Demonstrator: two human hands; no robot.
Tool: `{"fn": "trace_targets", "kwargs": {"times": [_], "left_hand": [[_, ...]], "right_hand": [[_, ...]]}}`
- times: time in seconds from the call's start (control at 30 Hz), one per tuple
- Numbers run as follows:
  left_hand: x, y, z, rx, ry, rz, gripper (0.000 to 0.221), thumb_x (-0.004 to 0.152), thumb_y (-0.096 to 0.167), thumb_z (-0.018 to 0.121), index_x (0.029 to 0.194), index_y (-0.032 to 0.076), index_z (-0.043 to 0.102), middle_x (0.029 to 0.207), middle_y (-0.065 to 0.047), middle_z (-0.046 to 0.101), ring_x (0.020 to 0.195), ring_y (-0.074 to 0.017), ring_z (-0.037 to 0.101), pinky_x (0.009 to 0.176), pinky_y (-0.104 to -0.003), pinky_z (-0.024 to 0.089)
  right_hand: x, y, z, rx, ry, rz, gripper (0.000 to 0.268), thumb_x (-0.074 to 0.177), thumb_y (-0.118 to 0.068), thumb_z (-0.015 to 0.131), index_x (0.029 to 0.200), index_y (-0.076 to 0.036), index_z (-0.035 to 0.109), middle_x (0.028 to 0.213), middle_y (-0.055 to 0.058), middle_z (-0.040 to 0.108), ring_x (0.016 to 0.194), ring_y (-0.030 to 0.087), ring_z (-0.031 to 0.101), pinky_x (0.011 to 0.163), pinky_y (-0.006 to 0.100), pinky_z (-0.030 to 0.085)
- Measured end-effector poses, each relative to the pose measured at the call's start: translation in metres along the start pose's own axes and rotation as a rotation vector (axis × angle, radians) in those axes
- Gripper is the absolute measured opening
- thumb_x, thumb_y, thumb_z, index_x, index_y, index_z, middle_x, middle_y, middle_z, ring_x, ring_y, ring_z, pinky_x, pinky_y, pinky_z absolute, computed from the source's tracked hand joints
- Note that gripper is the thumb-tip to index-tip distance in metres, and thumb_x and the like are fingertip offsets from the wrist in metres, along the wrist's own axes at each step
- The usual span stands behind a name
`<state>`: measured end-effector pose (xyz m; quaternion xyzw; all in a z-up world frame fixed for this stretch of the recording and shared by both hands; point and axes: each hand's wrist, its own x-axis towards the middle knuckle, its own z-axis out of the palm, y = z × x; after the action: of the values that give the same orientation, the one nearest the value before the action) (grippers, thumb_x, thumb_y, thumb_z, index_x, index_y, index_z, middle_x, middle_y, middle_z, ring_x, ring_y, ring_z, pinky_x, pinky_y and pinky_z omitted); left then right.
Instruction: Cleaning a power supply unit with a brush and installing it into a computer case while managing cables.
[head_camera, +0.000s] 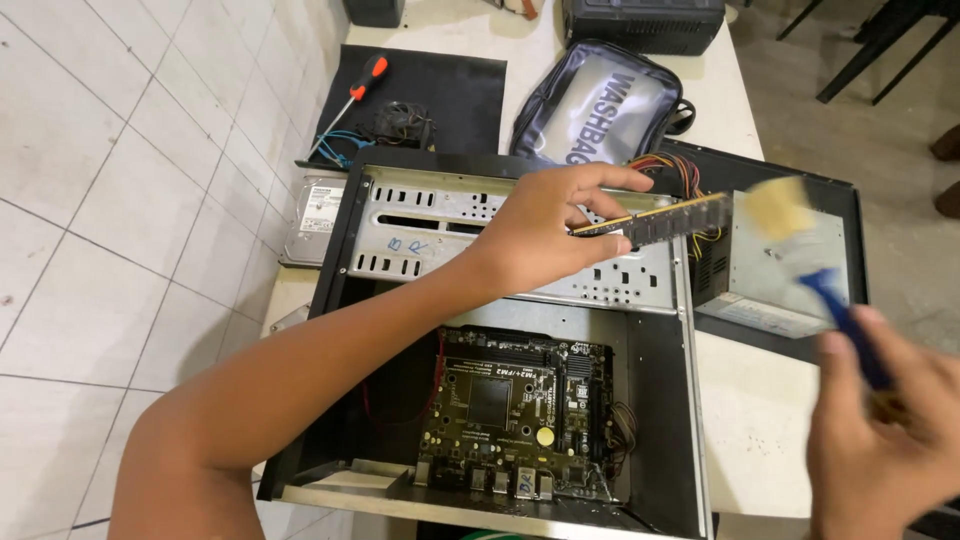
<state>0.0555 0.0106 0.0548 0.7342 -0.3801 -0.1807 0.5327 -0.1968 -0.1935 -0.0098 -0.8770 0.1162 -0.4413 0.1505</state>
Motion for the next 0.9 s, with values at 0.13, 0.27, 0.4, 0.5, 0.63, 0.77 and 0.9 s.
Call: {"fn": "trace_targets", "kwargs": {"times": [0.13, 0.27, 0.4, 0.5, 0.63, 0.77, 0.9], "left_hand": [[0.0, -0.001, 0.002, 0.005, -0.023, 0.043, 0.05, 0.084, 0.017, 0.079, 0.132, 0.022, 0.065, 0.115, -0.004, 0.08, 0.113, -0.0194, 0.074, 0.107, -0.044, 0.053], [0.0, 0.0, 0.003, 0.022, -0.052, 0.055, 0.051, 0.084, 0.015, 0.08, 0.132, 0.02, 0.063, 0.126, -0.008, 0.077, 0.117, -0.0212, 0.076, 0.111, -0.054, 0.05], [0.002, -0.011, 0.0, -0.022, -0.032, 0.091, 0.048, 0.085, 0.021, 0.077, 0.131, 0.022, 0.064, 0.118, -0.005, 0.081, 0.116, -0.0164, 0.076, 0.107, -0.052, 0.052], [0.004, -0.013, 0.0, -0.025, -0.04, 0.095, 0.045, 0.086, 0.018, 0.077, 0.13, 0.021, 0.065, 0.126, -0.002, 0.077, 0.115, -0.0161, 0.077, 0.107, -0.054, 0.052], [0.007, -0.021, 0.003, -0.031, -0.055, 0.146, 0.044, 0.087, 0.016, 0.078, 0.13, 0.019, 0.065, 0.128, -0.004, 0.076, 0.116, -0.0192, 0.077, 0.108, -0.054, 0.051], [0.006, -0.027, 0.001, 0.013, -0.099, 0.213, 0.045, 0.088, 0.016, 0.079, 0.13, 0.018, 0.063, 0.133, -0.003, 0.072, 0.117, -0.0237, 0.078, 0.096, -0.051, 0.06], [0.004, -0.015, -0.007, -0.084, -0.314, 0.08, 0.043, 0.081, 0.014, 0.081, 0.122, 0.016, 0.069, 0.129, -0.015, 0.074, 0.104, -0.022, 0.082, 0.067, -0.029, 0.075]], "right_hand": [[0.001, -0.021, 0.002, -0.023, -0.009, 0.006, 0.023, 0.12, 0.01, 0.083, 0.141, 0.017, 0.077, 0.118, 0.03, 0.068, 0.094, 0.034, 0.058, 0.081, 0.04, 0.044], [-0.003, -0.013, 0.005, -0.105, -0.036, 0.002, 0.022, 0.118, 0.004, 0.086, 0.138, 0.014, 0.083, 0.11, 0.022, 0.074, 0.077, 0.026, 0.052, 0.075, 0.036, 0.038], [-0.065, 0.033, -0.008, -0.026, 0.056, 0.238, 0.023, 0.13, 0.012, 0.076, 0.151, 0.02, 0.073, 0.127, 0.027, 0.068, 0.11, 0.032, 0.061, 0.095, 0.038, 0.048], [-0.124, 0.052, -0.014, -0.44, -0.084, 0.384, 0.036, 0.121, -0.018, 0.085, 0.154, -0.004, 0.085, 0.113, 0.021, 0.071, 0.088, 0.032, 0.068, 0.088, 0.042, 0.055], [-0.186, 0.071, 0.005, -0.508, -0.157, 0.409, 0.033, 0.111, -0.028, 0.086, 0.139, -0.011, 0.086, 0.105, 0.014, 0.071, 0.102, 0.037, 0.058, 0.089, 0.044, 0.052], [-0.208, 0.087, 0.021, -0.562, -0.22, 0.337, 0.025, 0.115, -0.032, 0.082, 0.129, -0.011, 0.088, 0.117, 0.012, 0.068, 0.108, 0.031, 0.056, 0.094, 0.044, 0.047], [-0.188, 0.167, 0.022, -0.544, -0.242, 0.037, 0.038, 0.098, -0.031, 0.088, 0.128, -0.007, 0.089, 0.109, 0.016, 0.081, 0.093, 0.037, 0.075, 0.087, 0.046, 0.06]]}}
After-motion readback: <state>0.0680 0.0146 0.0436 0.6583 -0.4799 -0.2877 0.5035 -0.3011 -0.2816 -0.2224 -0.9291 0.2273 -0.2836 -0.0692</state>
